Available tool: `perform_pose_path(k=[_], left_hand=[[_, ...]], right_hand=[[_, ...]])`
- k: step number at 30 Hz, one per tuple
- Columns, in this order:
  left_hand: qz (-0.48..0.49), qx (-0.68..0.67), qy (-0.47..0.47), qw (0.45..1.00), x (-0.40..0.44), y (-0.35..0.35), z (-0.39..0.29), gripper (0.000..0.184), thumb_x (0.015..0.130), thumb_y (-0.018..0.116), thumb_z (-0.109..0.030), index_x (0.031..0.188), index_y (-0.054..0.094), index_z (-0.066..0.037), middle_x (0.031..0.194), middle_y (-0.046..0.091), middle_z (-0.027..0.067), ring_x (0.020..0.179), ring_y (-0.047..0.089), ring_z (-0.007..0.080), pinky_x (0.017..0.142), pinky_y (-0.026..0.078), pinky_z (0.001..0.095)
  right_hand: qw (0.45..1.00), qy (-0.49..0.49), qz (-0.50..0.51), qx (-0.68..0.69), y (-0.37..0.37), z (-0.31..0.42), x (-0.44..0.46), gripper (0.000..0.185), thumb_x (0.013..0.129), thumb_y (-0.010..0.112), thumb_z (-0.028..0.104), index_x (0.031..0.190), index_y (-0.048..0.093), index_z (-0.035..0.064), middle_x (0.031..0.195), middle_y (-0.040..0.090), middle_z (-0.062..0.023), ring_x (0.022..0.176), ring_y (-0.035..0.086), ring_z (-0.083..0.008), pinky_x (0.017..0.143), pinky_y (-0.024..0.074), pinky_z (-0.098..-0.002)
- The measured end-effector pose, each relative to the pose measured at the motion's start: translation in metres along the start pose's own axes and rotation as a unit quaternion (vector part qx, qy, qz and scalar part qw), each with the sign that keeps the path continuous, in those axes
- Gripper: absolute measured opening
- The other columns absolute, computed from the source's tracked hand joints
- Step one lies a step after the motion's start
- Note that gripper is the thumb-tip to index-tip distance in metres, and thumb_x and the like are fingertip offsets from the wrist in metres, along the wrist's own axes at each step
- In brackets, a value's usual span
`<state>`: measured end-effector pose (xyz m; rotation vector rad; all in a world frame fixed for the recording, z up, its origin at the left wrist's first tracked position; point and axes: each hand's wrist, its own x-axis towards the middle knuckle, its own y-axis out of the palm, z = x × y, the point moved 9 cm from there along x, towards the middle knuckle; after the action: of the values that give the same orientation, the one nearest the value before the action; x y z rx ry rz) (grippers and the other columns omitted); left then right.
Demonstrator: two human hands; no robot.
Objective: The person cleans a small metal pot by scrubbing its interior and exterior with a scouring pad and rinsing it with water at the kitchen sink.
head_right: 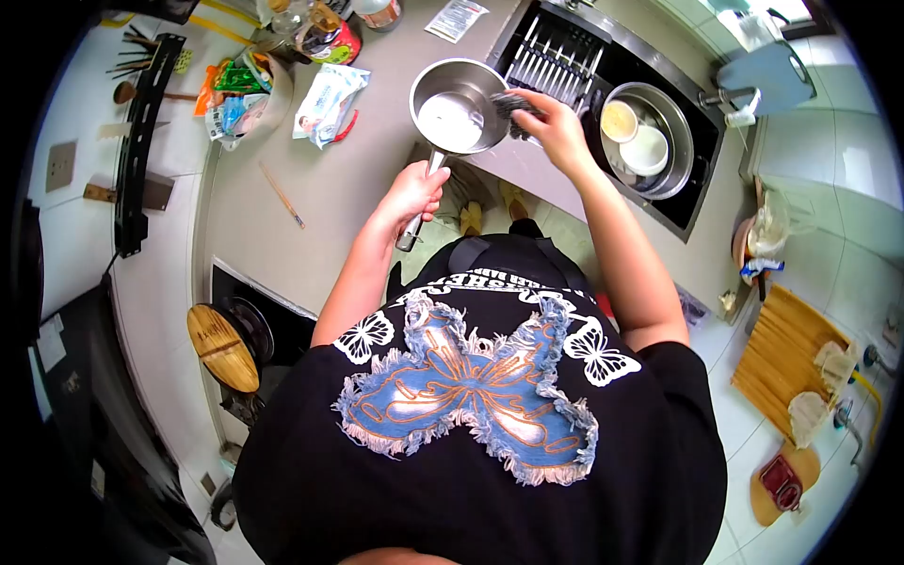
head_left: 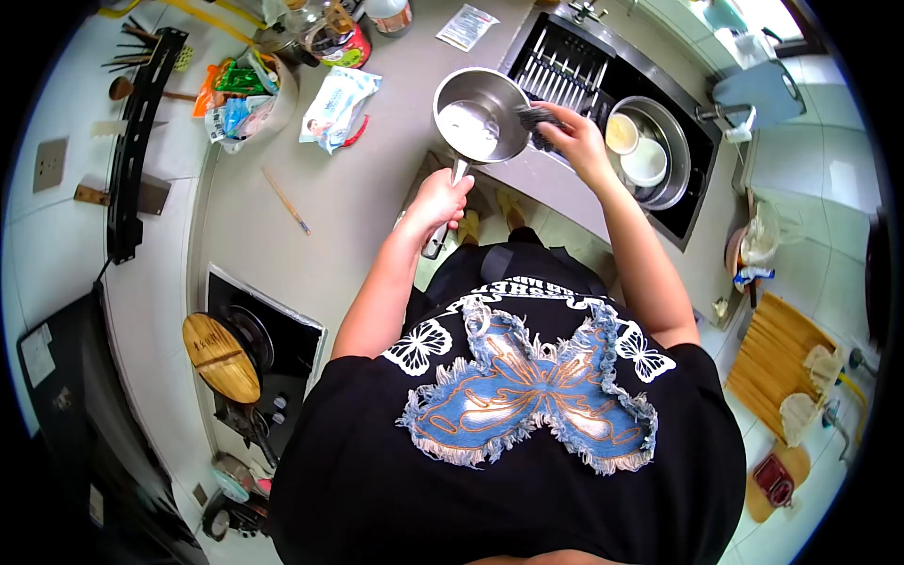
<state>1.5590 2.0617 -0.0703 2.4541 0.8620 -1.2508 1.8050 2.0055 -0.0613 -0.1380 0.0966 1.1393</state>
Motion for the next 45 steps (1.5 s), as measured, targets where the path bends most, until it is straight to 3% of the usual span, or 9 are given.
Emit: perform_pose_path(k=[3, 9, 17, 21, 25, 31, 35, 39, 45], left_hand=[[0.012, 0.096, 0.008, 0.995, -0.013, 0.022, -0.012, 0.028, 0.1, 0.055, -0.027, 0.084, 0.041, -0.01, 0.06, 0.04, -0.0045, 0.045, 0.038, 0.0057, 0.038, 0.034, 0.0256], [0.042, 0.215, 0.053, 0.974, -0.013, 0.066, -0.015, 0.03, 0.1, 0.056, -0.026, 0.081, 0.043, -0.006, 0.059, 0.045, -0.0004, 0.043, 0.044, 0.0089, 0.036, 0.039, 0.0289], [0.01, 0.278, 0.078, 0.957, -0.009, 0.093, -0.033, 0.027, 0.098, 0.056, -0.025, 0.086, 0.049, -0.002, 0.057, 0.047, 0.0019, 0.039, 0.046, 0.0128, 0.036, 0.04, 0.0316], [0.048, 0.282, 0.062, 0.956, 0.008, 0.102, -0.021, 0.029, 0.099, 0.056, -0.025, 0.082, 0.048, -0.003, 0.056, 0.045, 0.0003, 0.039, 0.042, 0.0106, 0.036, 0.037, 0.0303], [0.077, 0.183, 0.02, 0.98, 0.004, 0.135, -0.019, 0.029, 0.1, 0.055, -0.025, 0.08, 0.045, -0.007, 0.057, 0.042, -0.0019, 0.042, 0.039, 0.0082, 0.036, 0.034, 0.0285], [0.045, 0.204, 0.044, 0.977, 0.012, 0.133, -0.026, 0.028, 0.1, 0.055, -0.023, 0.082, 0.045, -0.004, 0.058, 0.043, -0.0007, 0.041, 0.041, 0.009, 0.036, 0.035, 0.0299], [0.05, 0.259, 0.069, 0.962, 0.012, 0.116, -0.027, 0.028, 0.1, 0.056, -0.023, 0.083, 0.045, -0.004, 0.056, 0.043, -0.0007, 0.039, 0.038, 0.0094, 0.035, 0.033, 0.03], [0.072, 0.283, 0.058, 0.955, 0.008, 0.117, -0.021, 0.031, 0.098, 0.057, -0.025, 0.082, 0.049, 0.001, 0.056, 0.051, 0.0071, 0.04, 0.05, 0.0166, 0.04, 0.043, 0.035], [0.066, 0.239, 0.043, 0.968, -0.001, 0.121, -0.029, 0.03, 0.1, 0.056, -0.025, 0.081, 0.044, -0.006, 0.058, 0.042, -0.0018, 0.042, 0.039, 0.0083, 0.036, 0.031, 0.0283]], right_hand=[[0.907, -0.184, 0.007, -0.379, 0.021, 0.043, -0.01, 0.04, 0.078, 0.068, 0.004, 0.115, 0.072, 0.0159, 0.112, 0.066, -0.0089, 0.097, 0.064, -0.0275, 0.088, 0.0521, -0.0368], [0.791, -0.067, 0.065, -0.604, 0.035, -0.044, -0.018, 0.016, 0.08, 0.066, 0.02, 0.088, 0.077, 0.0111, 0.103, 0.067, -0.0113, 0.097, 0.066, -0.0291, 0.083, 0.0544, -0.0415], [0.993, 0.101, 0.044, -0.046, 0.026, -0.07, -0.042, 0.03, 0.088, 0.069, 0.031, 0.104, 0.075, 0.0068, 0.094, 0.073, -0.0122, 0.088, 0.069, -0.0267, 0.084, 0.0519, -0.0374], [0.784, -0.098, 0.18, -0.587, -0.023, -0.047, -0.047, 0.013, 0.076, 0.067, 0.019, 0.08, 0.076, 0.01, 0.1, 0.067, -0.0039, 0.101, 0.058, -0.0271, 0.087, 0.0518, -0.035], [0.698, -0.165, 0.142, -0.682, -0.039, -0.031, -0.046, 0.014, 0.077, 0.064, 0.013, 0.081, 0.075, 0.0052, 0.101, 0.067, -0.0062, 0.102, 0.06, -0.0262, 0.085, 0.0531, -0.0374], [0.977, 0.184, 0.053, -0.098, -0.023, -0.062, -0.055, 0.027, 0.086, 0.071, 0.028, 0.103, 0.075, 0.0078, 0.094, 0.074, -0.0169, 0.086, 0.07, -0.0303, 0.079, 0.0537, -0.0373], [0.943, 0.015, 0.217, -0.25, -0.036, -0.046, -0.058, 0.021, 0.084, 0.072, 0.023, 0.098, 0.077, 0.0092, 0.092, 0.073, -0.0108, 0.083, 0.068, -0.0299, 0.079, 0.0534, -0.0387], [0.726, -0.231, 0.181, -0.622, -0.064, -0.007, -0.042, 0.006, 0.072, 0.069, 0.019, 0.074, 0.073, 0.0167, 0.099, 0.065, -0.001, 0.111, 0.051, -0.0201, 0.095, 0.0441, -0.0344], [0.933, 0.042, 0.198, -0.299, -0.052, -0.024, -0.071, 0.025, 0.078, 0.074, 0.014, 0.103, 0.076, 0.011, 0.094, 0.073, -0.0136, 0.093, 0.069, -0.0288, 0.085, 0.0537, -0.0386]])
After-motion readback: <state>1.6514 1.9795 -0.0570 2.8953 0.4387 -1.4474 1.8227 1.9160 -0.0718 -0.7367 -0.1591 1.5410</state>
